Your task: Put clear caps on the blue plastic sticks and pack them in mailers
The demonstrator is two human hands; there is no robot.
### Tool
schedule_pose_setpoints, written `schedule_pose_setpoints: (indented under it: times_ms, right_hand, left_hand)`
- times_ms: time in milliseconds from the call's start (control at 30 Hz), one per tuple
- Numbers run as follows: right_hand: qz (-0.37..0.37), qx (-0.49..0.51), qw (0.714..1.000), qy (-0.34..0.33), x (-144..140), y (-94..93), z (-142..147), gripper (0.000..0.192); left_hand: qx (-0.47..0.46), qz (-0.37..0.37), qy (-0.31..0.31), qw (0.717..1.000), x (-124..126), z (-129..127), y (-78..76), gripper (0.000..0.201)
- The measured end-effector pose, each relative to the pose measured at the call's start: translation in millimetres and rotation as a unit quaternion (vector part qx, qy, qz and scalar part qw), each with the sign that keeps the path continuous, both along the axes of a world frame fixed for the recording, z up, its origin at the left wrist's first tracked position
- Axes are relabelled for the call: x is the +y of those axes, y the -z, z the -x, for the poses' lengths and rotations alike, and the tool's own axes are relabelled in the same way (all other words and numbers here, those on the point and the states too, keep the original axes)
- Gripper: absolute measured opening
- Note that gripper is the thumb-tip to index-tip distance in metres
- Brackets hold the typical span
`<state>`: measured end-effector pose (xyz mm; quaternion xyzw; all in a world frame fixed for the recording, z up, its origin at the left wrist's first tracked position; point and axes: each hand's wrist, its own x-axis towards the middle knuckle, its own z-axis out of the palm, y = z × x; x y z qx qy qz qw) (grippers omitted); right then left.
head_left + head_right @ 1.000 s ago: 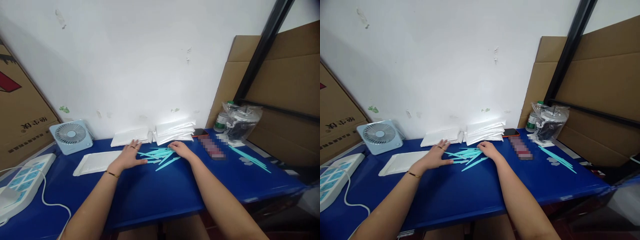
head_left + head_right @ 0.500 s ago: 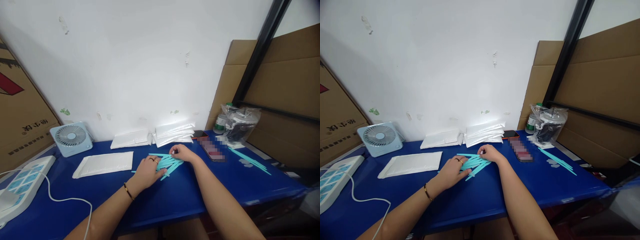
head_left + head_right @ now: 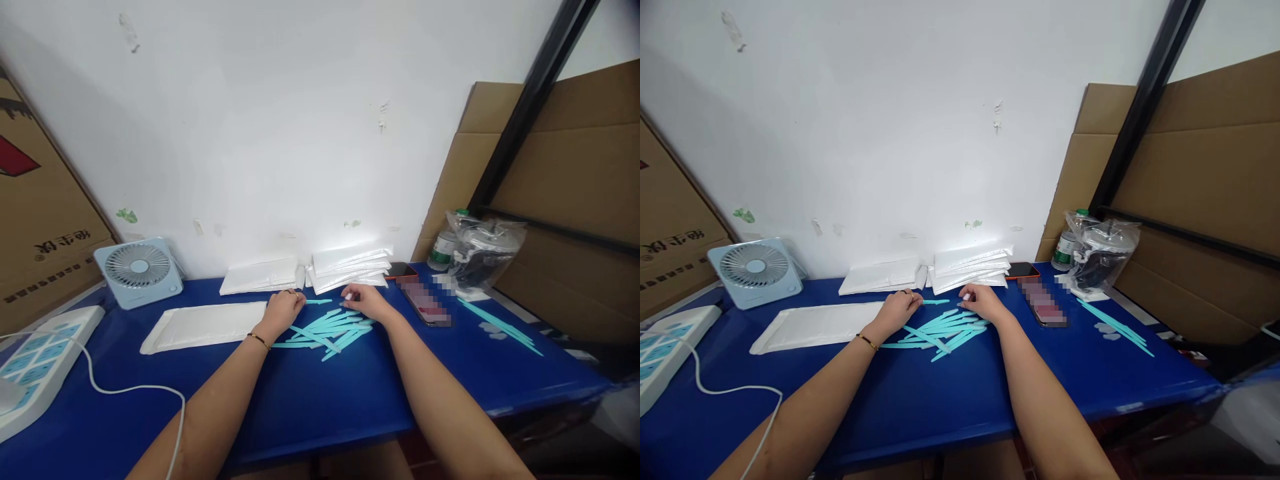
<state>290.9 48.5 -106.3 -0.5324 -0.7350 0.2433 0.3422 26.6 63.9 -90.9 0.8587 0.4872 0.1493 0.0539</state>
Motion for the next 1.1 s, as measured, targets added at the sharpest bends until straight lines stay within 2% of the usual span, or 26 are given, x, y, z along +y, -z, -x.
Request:
schedule_pose_setpoints:
  times_ms: [133,300,467,633,833,1033,1100]
  right_hand:
    - [-0.049,-0.072,0.996,-0.033,-5.5,-6.3,9.5,0.012]
    - [-0.021,-0.149,0.988,-0.043,-6.2,-6.0,20.8,0.011]
    - [-0.021,-0.147,0.988,-0.042,-6.8,-9.5,21.1,0.009]
    - [-0.058,-0.133,0.989,-0.011,-7.1,-12.8,15.1,0.008]
    - [-0.023,-0.132,0.989,0.060,-7.5,-14.1,-4.4,0.010]
    - [0.048,-0.157,0.986,-0.006,-17.6,-22.9,-14.5,0.011]
    - [0.057,-0.170,0.984,-0.007,-18.6,-23.1,-13.9,0.011]
  left_hand:
    - [-0.059,0.040,0.017,0.997,0.7,0.6,9.5,0.027]
    - [-0.081,0.030,0.017,0.996,-6.3,-2.4,9.3,0.028]
    - [-0.059,0.011,0.040,0.997,-15.7,-9.5,-1.2,0.025]
    - [-0.035,-0.017,0.029,0.999,-11.3,-12.6,-0.8,0.019]
    - [-0.031,-0.010,-0.002,0.999,-6.2,-5.1,3.5,0.019]
    - [-0.035,0.040,0.038,0.998,-2.9,-0.6,8.2,0.022]
    - [-0.042,0.029,0.039,0.998,-2.2,0.2,9.0,0.020]
